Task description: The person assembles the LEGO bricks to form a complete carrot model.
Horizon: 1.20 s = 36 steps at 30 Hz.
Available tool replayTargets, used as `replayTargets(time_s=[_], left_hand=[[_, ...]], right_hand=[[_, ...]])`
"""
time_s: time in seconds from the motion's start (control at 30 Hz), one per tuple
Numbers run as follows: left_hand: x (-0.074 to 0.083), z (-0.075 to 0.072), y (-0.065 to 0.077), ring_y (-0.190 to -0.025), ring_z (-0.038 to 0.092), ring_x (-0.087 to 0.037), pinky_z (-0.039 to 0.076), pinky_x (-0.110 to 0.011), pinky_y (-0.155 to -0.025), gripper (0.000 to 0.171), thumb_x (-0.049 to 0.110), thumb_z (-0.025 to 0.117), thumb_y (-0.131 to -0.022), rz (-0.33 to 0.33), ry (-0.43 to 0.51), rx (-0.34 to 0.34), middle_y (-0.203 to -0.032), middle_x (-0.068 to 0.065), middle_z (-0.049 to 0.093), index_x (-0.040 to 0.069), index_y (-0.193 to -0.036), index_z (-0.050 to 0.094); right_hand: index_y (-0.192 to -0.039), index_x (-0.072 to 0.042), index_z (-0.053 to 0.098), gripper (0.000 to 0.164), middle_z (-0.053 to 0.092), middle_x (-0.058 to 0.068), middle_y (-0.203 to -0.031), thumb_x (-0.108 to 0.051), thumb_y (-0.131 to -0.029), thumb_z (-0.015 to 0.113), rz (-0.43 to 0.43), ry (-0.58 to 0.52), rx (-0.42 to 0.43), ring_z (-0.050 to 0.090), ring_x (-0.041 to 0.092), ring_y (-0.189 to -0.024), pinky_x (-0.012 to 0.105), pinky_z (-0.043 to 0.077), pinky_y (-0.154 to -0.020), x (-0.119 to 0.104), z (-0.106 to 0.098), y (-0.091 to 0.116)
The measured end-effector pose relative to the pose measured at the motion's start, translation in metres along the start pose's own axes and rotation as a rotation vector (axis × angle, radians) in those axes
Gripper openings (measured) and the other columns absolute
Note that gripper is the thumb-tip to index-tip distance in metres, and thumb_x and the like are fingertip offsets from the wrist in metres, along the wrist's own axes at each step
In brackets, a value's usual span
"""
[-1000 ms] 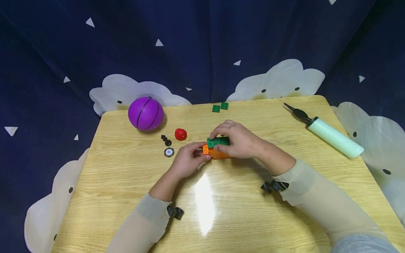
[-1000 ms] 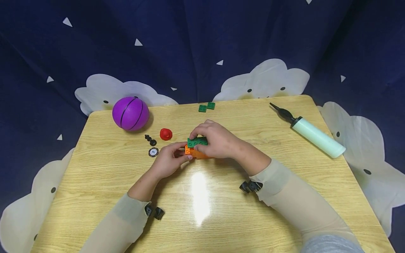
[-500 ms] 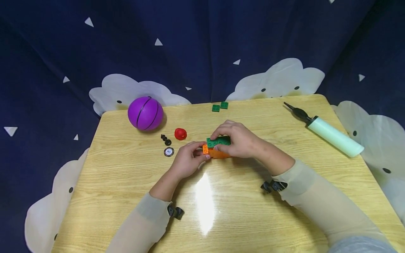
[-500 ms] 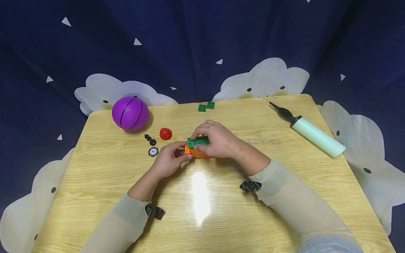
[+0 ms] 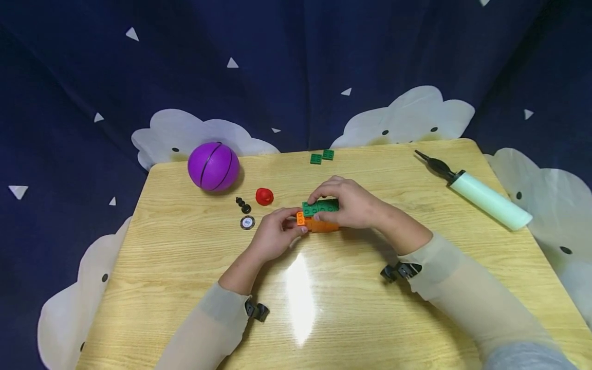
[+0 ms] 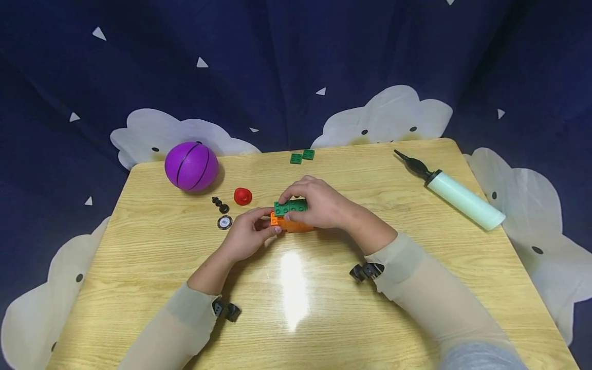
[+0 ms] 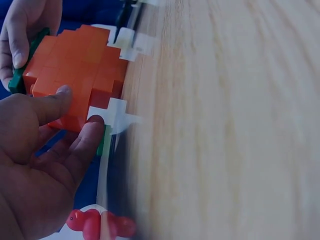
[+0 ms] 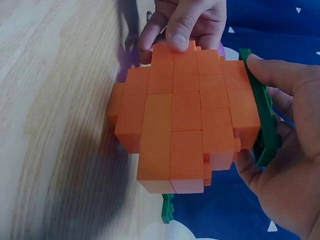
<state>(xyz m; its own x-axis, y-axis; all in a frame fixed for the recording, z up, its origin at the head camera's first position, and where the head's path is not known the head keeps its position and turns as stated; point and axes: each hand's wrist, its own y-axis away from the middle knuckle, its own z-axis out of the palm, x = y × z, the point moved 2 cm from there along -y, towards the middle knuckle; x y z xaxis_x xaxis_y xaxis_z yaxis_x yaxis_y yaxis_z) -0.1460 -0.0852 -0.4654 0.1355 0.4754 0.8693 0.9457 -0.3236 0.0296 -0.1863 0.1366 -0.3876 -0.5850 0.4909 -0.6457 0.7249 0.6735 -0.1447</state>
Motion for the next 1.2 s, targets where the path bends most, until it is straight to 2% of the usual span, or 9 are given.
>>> replayTargets(time_s=[0.23,0.37,0.67,0.77,0.93,1.2], left_hand=[[0.0,0.001,-0.001,-0.099,0.073,-0.012,0.06,-0.027,-0.085,0.049,0.015,0.081,-0.093,-0.004,-0.002,0.002,-0.126,-0.005,0.068,0.011,-0.139,0.065],[0.0,0.001,-0.001,-0.099,0.073,-0.013,0.06,-0.027,-0.085,0.049,0.015,0.081,-0.092,-0.005,-0.005,0.007,-0.126,-0.005,0.068,0.011,-0.139,0.066],[0.0,0.001,-0.001,-0.098,0.073,-0.013,0.06,-0.027,-0.085,0.049,0.015,0.081,-0.092,-0.012,-0.015,0.005,-0.125,-0.005,0.068,0.011,-0.139,0.066],[0.0,0.001,-0.001,-0.098,0.073,-0.012,0.06,-0.027,-0.085,0.049,0.015,0.081,-0.092,-0.015,-0.021,0.003,-0.125,-0.005,0.068,0.011,-0.139,0.066],[0.0,0.001,0.0,-0.099,0.073,-0.013,0.06,-0.028,-0.086,0.05,0.016,0.081,-0.092,-0.017,-0.016,-0.002,-0.125,-0.004,0.068,0.011,-0.139,0.065],[-0.001,0.001,0.0,-0.099,0.072,-0.013,0.06,-0.028,-0.086,0.05,0.015,0.081,-0.092,-0.009,-0.006,0.0,-0.124,-0.004,0.069,0.011,-0.139,0.066]], right_hand=[[-0.123,-0.019,0.074,0.036,0.071,-0.007,-0.121,-0.026,-0.089,0.084,0.0,-0.02,0.015,0.059,0.017,-0.112,0.039,0.049,-0.092,0.003,-0.002,0.005],[-0.124,-0.016,0.074,0.038,0.071,-0.005,-0.12,-0.027,-0.089,0.084,0.014,-0.038,0.032,0.062,0.021,-0.111,0.042,0.051,-0.092,0.004,-0.005,0.005],[-0.124,-0.017,0.073,0.033,0.07,-0.003,-0.12,-0.028,-0.094,0.079,0.047,-0.023,0.042,0.06,0.018,-0.107,0.045,0.054,-0.088,0.011,-0.01,0.005],[-0.124,-0.016,0.073,0.032,0.07,-0.002,-0.12,-0.029,-0.095,0.078,0.056,-0.023,0.044,0.06,0.02,-0.107,0.048,0.054,-0.09,0.012,-0.012,0.003],[-0.124,-0.015,0.073,0.03,0.07,-0.002,-0.12,-0.03,-0.097,0.075,0.079,-0.01,0.055,0.06,0.02,-0.108,0.048,0.052,-0.095,0.018,-0.015,0.0],[-0.123,-0.014,0.073,0.027,0.073,-0.001,-0.118,-0.027,-0.099,0.073,0.092,-0.007,0.075,0.063,0.024,-0.108,0.049,0.052,-0.092,0.028,-0.018,-0.005]])
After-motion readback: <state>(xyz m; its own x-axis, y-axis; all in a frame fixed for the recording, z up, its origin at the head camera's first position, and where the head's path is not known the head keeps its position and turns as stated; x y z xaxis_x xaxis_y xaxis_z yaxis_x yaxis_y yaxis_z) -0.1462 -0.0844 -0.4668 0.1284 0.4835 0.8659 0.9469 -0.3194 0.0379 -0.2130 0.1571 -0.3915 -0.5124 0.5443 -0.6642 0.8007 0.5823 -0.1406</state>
